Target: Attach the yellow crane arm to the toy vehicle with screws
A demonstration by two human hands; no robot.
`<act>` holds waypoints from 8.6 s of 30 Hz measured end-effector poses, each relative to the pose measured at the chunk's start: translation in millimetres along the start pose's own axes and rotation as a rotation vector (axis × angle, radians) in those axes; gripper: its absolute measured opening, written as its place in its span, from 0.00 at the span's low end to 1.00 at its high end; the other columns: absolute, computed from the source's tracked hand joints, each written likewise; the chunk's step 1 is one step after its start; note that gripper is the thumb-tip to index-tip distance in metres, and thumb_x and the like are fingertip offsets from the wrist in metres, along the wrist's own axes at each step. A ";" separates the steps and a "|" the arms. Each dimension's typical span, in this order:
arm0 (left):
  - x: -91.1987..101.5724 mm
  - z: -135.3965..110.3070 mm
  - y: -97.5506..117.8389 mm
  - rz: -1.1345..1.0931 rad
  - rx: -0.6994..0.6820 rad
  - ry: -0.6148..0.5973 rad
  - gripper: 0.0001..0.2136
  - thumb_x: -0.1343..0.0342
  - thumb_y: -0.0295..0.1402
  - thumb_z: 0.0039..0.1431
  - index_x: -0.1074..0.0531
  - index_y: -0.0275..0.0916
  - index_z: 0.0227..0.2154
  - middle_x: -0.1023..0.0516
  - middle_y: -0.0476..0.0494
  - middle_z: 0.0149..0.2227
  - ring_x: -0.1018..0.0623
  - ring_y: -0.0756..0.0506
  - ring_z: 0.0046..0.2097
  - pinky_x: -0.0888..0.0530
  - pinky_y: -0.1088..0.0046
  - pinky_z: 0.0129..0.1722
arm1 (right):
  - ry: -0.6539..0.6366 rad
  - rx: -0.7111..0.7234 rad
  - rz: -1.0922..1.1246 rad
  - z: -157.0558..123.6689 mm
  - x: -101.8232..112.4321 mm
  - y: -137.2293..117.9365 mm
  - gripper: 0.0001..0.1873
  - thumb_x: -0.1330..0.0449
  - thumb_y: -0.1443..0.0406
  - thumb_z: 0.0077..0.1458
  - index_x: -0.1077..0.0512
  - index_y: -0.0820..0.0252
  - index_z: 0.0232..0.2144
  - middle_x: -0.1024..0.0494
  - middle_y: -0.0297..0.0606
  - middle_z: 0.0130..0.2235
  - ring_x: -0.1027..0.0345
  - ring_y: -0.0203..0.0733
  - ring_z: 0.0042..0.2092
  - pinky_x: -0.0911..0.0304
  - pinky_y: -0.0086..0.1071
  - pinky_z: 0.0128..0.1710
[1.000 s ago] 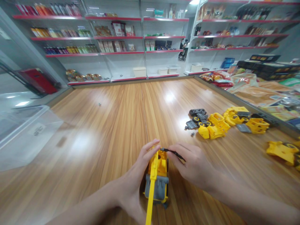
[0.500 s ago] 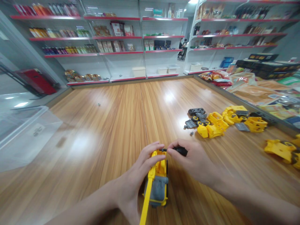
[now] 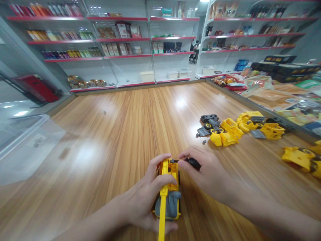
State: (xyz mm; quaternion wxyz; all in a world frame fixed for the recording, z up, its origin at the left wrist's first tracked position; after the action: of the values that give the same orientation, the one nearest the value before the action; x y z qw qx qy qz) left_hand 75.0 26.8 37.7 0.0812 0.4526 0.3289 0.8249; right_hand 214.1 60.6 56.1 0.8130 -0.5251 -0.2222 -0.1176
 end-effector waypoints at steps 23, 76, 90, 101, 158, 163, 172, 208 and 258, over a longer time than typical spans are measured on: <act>3.3 3.0 -1.2 -0.044 -0.013 0.042 0.42 0.30 0.44 0.35 0.42 0.48 0.55 0.51 0.35 0.58 0.47 0.26 0.63 0.35 0.49 0.56 | -0.016 0.245 -0.240 -4.7 -5.6 -16.3 0.09 0.47 0.68 0.64 0.27 0.62 0.42 0.27 0.41 0.37 0.34 0.41 0.39 0.37 0.36 0.39; 4.4 6.9 5.5 -0.012 -0.066 0.047 0.41 0.30 0.46 0.35 0.42 0.46 0.53 0.50 0.36 0.57 0.43 0.29 0.61 0.31 0.53 0.54 | -0.084 0.286 -0.228 -1.9 -16.7 -13.2 0.08 0.46 0.67 0.63 0.28 0.65 0.36 0.29 0.40 0.35 0.33 0.39 0.36 0.37 0.32 0.34; 4.5 7.4 5.3 -0.017 -0.067 0.039 0.40 0.30 0.45 0.34 0.40 0.45 0.52 0.49 0.35 0.56 0.43 0.29 0.61 0.31 0.52 0.53 | -0.097 0.297 -0.214 -3.1 -16.9 -12.0 0.07 0.45 0.68 0.61 0.29 0.64 0.40 0.29 0.40 0.37 0.33 0.39 0.37 0.37 0.32 0.34; 5.6 7.3 5.5 -0.013 -0.064 0.048 0.40 0.30 0.46 0.34 0.40 0.46 0.52 0.48 0.36 0.56 0.44 0.27 0.63 0.31 0.51 0.53 | -0.097 0.262 -0.206 0.0 -14.8 -13.1 0.06 0.45 0.69 0.60 0.30 0.63 0.40 0.30 0.41 0.38 0.34 0.40 0.38 0.37 0.33 0.36; 15.2 3.3 -18.7 -0.023 0.092 0.172 0.47 0.30 0.43 0.37 0.47 0.42 0.61 0.50 0.30 0.60 0.46 0.28 0.64 0.37 0.46 0.57 | -0.284 0.690 -0.130 -40.0 -15.3 -88.2 0.17 0.43 0.65 0.60 0.32 0.58 0.51 0.28 0.32 0.26 0.36 0.38 0.26 0.44 0.33 0.24; 11.5 0.9 -19.7 -0.048 0.101 0.169 0.44 0.31 0.41 0.39 0.46 0.43 0.59 0.51 0.30 0.60 0.45 0.29 0.64 0.34 0.49 0.55 | -0.295 0.706 -0.172 -52.6 -39.6 -100.3 0.13 0.49 0.65 0.66 0.26 0.60 0.43 0.27 0.33 0.23 0.38 0.35 0.23 0.46 0.32 0.21; 5.9 1.1 -18.5 -0.051 0.059 0.143 0.53 0.30 0.51 0.32 0.48 0.42 0.62 0.50 0.29 0.61 0.47 0.26 0.64 0.37 0.46 0.58 | -0.065 0.525 -0.045 -35.2 -26.5 -73.5 0.16 0.36 0.61 0.58 0.30 0.64 0.45 0.23 0.35 0.29 0.31 0.34 0.27 0.40 0.30 0.26; 18.6 5.6 -23.1 -0.386 0.000 -0.081 0.34 0.49 0.47 0.62 0.46 0.37 0.66 0.41 0.33 0.66 0.42 0.31 0.67 0.47 0.46 0.66 | -0.065 0.642 -0.099 -32.7 -16.8 -56.9 0.08 0.44 0.75 0.59 0.28 0.67 0.41 0.22 0.42 0.38 0.27 0.37 0.39 0.32 0.29 0.39; 27.0 2.1 -10.1 0.077 -0.027 0.232 0.31 0.45 0.27 0.58 0.43 0.35 0.65 0.38 0.27 0.62 0.36 0.34 0.63 0.31 0.51 0.59 | 0.017 0.175 -0.306 -14.3 -11.6 -11.6 0.07 0.47 0.65 0.65 0.28 0.58 0.38 0.27 0.37 0.35 0.31 0.38 0.36 0.38 0.32 0.37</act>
State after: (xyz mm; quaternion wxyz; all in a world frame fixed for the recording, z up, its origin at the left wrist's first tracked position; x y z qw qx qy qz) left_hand 59.4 47.2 51.0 0.0170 0.3652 0.3072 0.8787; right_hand 202.4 42.3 54.8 0.8301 -0.4114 -0.3020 -0.2246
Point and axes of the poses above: each hand's wrist, its own z-axis towards the middle knuckle, its own x-axis out of the back of the hand, y = z × x, the point moved 9 cm from there along z, towards the middle knuckle
